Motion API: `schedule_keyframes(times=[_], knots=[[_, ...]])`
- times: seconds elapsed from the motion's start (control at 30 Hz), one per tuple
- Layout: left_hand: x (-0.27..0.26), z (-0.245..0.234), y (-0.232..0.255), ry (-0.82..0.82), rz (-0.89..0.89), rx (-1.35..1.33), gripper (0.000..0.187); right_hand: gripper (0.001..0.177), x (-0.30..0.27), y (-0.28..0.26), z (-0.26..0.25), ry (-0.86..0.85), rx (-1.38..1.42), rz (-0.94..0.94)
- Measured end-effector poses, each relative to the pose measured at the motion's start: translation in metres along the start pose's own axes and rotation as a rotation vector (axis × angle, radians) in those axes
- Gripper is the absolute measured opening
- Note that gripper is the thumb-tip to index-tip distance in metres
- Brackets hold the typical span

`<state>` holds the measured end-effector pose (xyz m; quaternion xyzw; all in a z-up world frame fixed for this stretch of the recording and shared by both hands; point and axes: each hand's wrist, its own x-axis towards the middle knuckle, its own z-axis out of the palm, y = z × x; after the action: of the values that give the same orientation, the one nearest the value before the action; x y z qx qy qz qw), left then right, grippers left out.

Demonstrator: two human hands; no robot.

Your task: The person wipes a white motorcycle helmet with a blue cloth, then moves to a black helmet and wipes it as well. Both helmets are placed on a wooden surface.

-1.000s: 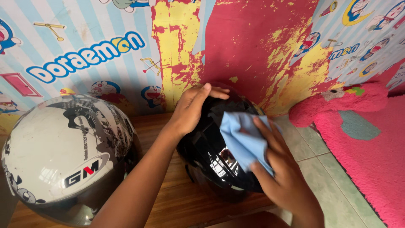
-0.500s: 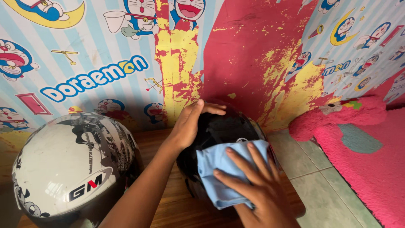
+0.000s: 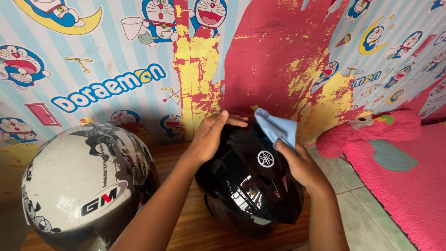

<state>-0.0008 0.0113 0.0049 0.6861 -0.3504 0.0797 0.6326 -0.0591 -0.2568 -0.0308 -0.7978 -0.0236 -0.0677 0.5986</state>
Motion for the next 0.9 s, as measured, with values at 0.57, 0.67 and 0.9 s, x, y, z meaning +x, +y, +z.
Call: schedule_keyframes(times=[0.57,0.67,0.9], knots=[[0.009,-0.007,-0.015,0.081,-0.063,-0.045,0.051,0.052,-0.053,0.035,0.002,0.109,0.502,-0.032],[0.014,-0.013,-0.018,0.121,-0.097,-0.019,0.052,0.05,-0.04,0.047,0.009,0.171,0.685,-0.032],[0.031,-0.022,-0.034,0.114,-0.1,-0.031,0.036,0.046,-0.079,0.129,0.05,0.576,0.529,0.14]])
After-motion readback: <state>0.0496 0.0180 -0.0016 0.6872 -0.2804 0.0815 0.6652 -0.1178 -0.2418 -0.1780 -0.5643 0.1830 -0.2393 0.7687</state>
